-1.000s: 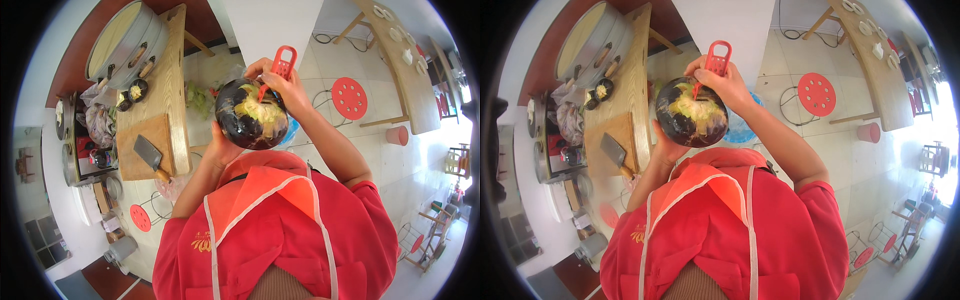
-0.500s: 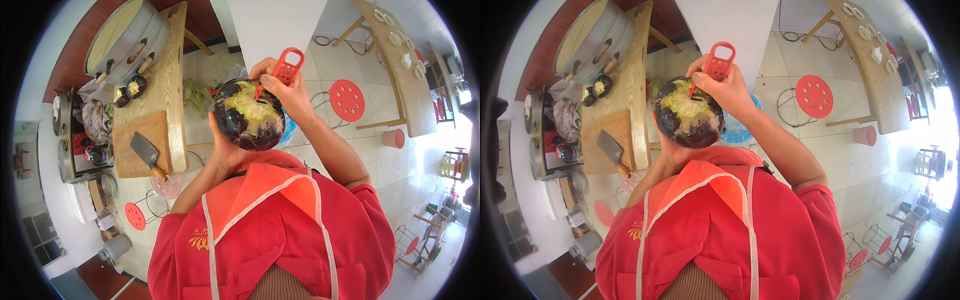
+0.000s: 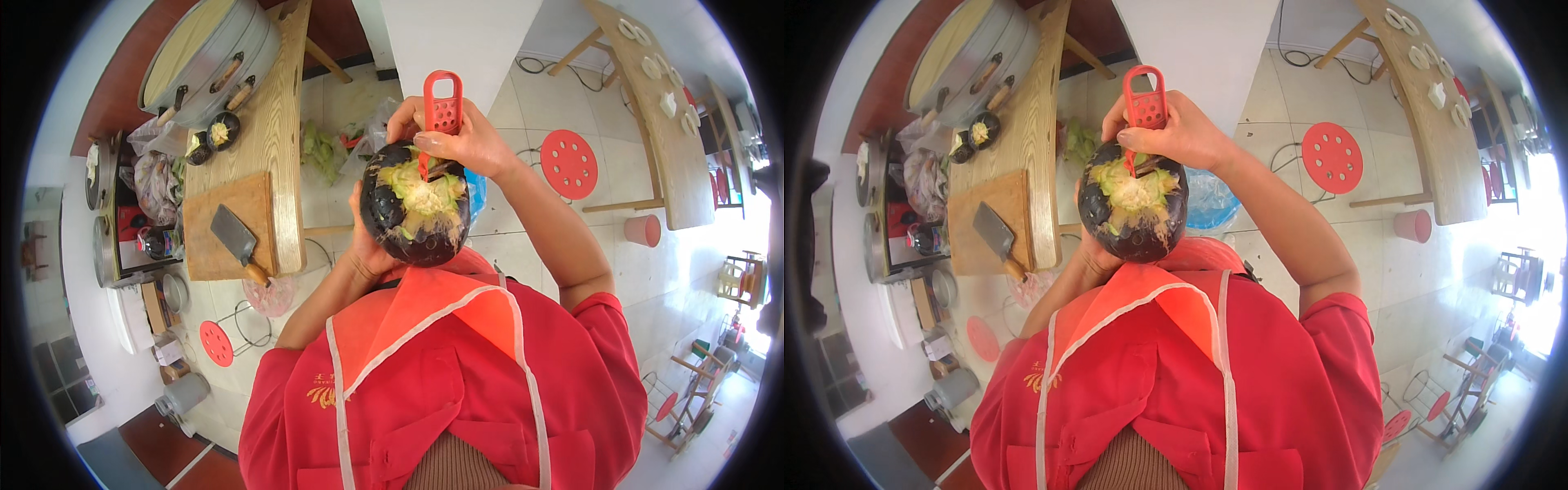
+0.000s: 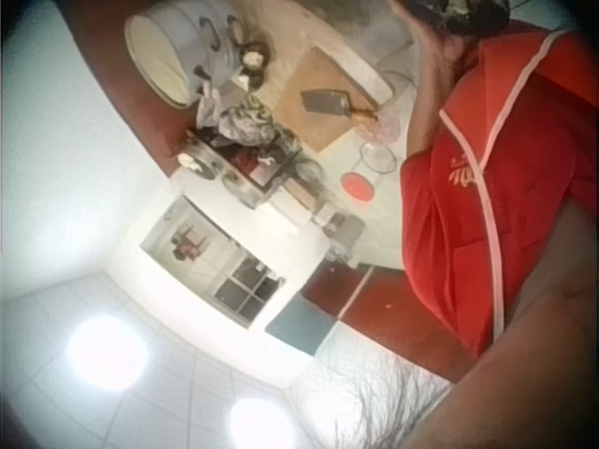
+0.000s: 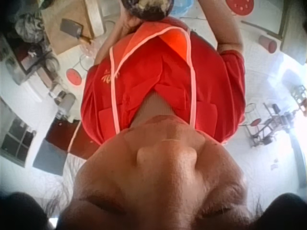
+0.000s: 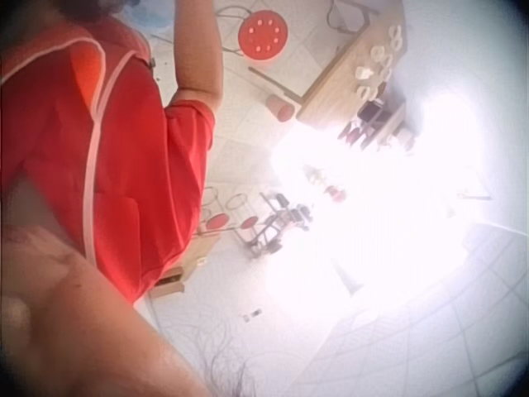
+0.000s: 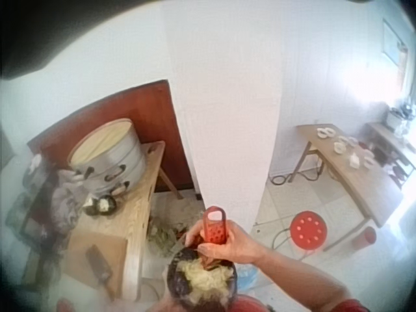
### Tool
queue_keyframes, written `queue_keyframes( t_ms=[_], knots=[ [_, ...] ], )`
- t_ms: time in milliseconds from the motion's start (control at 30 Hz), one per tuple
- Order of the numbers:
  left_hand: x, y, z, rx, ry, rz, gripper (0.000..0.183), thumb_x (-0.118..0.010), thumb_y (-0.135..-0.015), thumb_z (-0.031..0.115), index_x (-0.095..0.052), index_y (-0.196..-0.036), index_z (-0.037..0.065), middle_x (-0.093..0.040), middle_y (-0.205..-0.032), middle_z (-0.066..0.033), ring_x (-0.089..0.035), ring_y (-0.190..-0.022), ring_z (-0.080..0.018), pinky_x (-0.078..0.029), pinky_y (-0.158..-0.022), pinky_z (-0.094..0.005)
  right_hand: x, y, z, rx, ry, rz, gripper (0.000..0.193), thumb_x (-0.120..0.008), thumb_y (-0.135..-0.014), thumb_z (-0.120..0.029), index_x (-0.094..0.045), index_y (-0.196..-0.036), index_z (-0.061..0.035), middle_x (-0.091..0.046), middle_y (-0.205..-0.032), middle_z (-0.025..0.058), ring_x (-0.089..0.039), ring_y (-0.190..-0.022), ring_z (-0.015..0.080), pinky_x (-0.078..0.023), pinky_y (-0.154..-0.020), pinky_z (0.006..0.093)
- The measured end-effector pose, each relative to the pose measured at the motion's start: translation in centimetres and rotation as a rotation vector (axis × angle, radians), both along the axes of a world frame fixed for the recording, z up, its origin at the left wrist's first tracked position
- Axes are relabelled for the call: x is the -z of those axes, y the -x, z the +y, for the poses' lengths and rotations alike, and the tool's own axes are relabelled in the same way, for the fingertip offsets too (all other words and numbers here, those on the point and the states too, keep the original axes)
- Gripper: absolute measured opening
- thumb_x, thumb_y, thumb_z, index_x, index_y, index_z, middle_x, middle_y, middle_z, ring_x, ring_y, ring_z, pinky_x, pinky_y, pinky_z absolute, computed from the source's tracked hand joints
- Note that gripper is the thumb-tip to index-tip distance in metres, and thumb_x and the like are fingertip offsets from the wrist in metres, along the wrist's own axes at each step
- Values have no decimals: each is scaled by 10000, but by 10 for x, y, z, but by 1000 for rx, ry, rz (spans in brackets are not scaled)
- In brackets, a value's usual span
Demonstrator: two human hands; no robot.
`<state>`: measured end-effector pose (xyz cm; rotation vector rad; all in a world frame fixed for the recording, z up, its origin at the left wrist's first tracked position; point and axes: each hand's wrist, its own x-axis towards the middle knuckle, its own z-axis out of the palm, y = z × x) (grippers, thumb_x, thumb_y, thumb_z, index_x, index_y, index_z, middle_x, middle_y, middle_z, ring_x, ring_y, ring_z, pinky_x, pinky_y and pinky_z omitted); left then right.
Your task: The person washes several bowls and a pot in a double-basin sink, rinsing them under running water and placing them in the adjacent basin. Then the person moves to a wooden table and uses a red peeler to peel an eggplant over a blue bin, removing the skin in strips.
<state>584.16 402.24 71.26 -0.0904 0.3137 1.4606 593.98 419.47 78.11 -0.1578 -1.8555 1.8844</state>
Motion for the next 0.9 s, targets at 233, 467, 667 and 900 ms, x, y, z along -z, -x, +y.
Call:
queue_keyframes(
  t_ms=[233, 467, 667, 900],
  knots=[
    [7, -5, -5, 68, 25, -67, 835, -306, -853, 745, -434, -1387, 116, -506, -1361, -141, -533, -1194, -335, -437, -1001, -505, 8, 8, 5, -122, 86, -101, 250, -583, -758, -259, -601, -774, -10, -596, -794, 65, -553, -791, 158, -447, -743, 295],
    [17, -2, 1, 190, -84, -258, 798, -348, -852, 712, -452, -1376, 119, -517, -1349, -152, -528, -1193, -344, -431, -1002, -502, 16, 13, 14, -244, 143, -91, 225, -619, -773, -260, -600, -706, -46, -583, -714, 25, -512, -685, 98, -417, -644, 251],
    [14, 1, 16, 200, -84, -408, 788, -385, -863, 695, -437, -1387, 109, -491, -1376, -156, -505, -1219, -353, -412, -1026, -511, 22, 11, 22, -168, 152, -229, 262, -585, -810, -299, -639, -765, -47, -618, -752, 28, -523, -693, 93, -427, -650, 246],
    [25, 10, 8, 32, -83, 62, 1004, -436, -748, 832, -295, -1469, 147, -438, -1414, -176, -488, -1247, -376, -440, -1015, -529, 26, -9, 22, 50, 383, -143, 275, -551, -867, -249, -674, -905, -6, -685, -881, 51, -591, -794, 85, -468, -745, 230]
  ],
)
